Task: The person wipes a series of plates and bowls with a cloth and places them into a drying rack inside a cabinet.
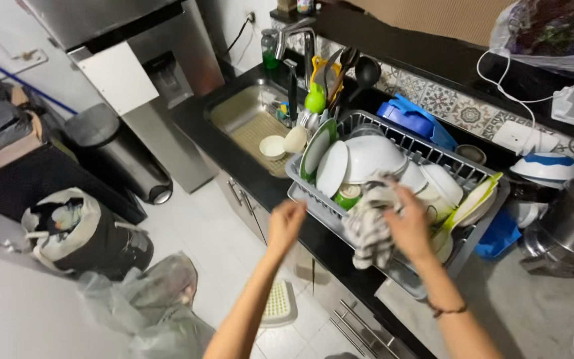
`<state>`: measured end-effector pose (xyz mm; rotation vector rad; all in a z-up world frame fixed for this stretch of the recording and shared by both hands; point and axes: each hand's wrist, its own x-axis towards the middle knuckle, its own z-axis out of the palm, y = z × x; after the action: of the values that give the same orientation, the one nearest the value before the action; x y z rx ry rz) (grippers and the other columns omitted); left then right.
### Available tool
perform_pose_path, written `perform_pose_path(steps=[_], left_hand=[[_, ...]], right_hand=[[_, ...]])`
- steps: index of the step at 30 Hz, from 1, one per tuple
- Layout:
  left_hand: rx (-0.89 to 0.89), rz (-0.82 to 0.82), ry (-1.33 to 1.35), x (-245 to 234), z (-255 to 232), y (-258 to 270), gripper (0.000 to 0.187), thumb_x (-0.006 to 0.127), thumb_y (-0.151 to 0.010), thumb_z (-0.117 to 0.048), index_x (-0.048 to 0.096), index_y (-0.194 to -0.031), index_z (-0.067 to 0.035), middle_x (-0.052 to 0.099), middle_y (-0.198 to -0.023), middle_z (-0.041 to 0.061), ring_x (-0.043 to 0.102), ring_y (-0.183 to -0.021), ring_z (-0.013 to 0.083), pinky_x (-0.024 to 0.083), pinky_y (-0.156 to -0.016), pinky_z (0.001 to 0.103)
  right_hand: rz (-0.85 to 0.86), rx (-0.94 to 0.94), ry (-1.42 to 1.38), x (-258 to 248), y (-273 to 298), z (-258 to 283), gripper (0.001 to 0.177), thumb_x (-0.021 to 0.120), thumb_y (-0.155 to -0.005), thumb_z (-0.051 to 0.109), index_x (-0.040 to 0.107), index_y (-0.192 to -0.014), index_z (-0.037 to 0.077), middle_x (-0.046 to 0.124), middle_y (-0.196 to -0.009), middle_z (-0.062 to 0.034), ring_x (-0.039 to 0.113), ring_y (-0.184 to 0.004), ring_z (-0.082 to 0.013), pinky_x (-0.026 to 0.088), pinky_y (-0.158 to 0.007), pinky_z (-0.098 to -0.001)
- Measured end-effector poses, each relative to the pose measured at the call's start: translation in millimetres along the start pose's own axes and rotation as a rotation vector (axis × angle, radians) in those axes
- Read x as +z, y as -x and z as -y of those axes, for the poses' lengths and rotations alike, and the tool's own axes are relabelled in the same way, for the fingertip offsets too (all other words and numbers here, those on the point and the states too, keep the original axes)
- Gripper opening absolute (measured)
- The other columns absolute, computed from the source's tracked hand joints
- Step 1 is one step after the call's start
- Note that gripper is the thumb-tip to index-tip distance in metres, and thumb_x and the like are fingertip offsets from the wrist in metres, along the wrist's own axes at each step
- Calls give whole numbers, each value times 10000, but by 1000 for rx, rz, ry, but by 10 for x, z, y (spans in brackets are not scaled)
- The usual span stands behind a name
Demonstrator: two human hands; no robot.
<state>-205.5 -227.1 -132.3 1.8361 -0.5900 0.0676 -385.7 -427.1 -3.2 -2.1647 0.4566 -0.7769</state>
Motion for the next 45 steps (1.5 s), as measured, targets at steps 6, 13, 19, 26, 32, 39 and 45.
perform_pose_path(steps=[6,13,19,26,32,39,45], left_hand=[[-181,-104,-222,273,140,-1205,474,740,-895,-340,692,-1192,26,711,-1120,267,664,-1125,486,535,-968,591],[-374,39,-481,725,391,-1723,359,709,-922,-281,606,-638,-87,624,-626,93,644,-660,333,502,-629,500],[-29,-22,-906,983,666,-1817,173,599,-879,-159,695,-763,-73,689,-737,188,663,-656,445,515,-565,565],[85,-160,-732,419,-379,-1413,235,558,-953,-201,555,-767,-58,617,-652,174,592,-557,439,437,-477,555],[-262,-433,-290,-341,-587,-709,494,487,-1000,-442,573,-721,-44,587,-676,126,549,-688,329,382,-658,483],[-439,-736,455,-809,34,243,446,572,-1052,-368,682,-851,15,578,-594,101,572,-490,165,484,-422,297],[-444,-850,968,-1077,-567,849,557,477,-1106,-394,593,-1264,127,675,-1013,294,735,-849,358,645,-705,511]], right_hand=[[48,-81,166,-177,-371,-1208,587,665,-726,-70,725,-1277,123,639,-1358,-147,577,-1348,-364,472,-1119,-473],[559,-20,475,-333,-6,-787,575,799,-795,206,634,-1339,293,311,-1646,-53,461,-1425,-292,542,-1122,-427],[548,-412,636,-316,66,-1205,771,989,-604,263,561,-1245,234,493,-1402,-41,632,-1099,-360,560,-868,-510],[400,-356,405,-443,-248,-1213,800,963,-602,185,609,-1318,225,629,-1319,-22,682,-1109,-230,595,-962,-381],[355,-388,152,-719,-616,-488,997,927,-627,194,469,-1511,234,627,-1375,-72,715,-1039,-261,686,-801,-411],[273,-318,-347,-488,-846,357,926,787,-594,199,587,-1498,210,664,-1293,-112,609,-1270,-281,436,-1128,-425],[475,-298,-585,576,-988,690,888,812,-577,333,629,-1436,207,657,-1290,-119,619,-1192,-238,475,-1081,-393]])
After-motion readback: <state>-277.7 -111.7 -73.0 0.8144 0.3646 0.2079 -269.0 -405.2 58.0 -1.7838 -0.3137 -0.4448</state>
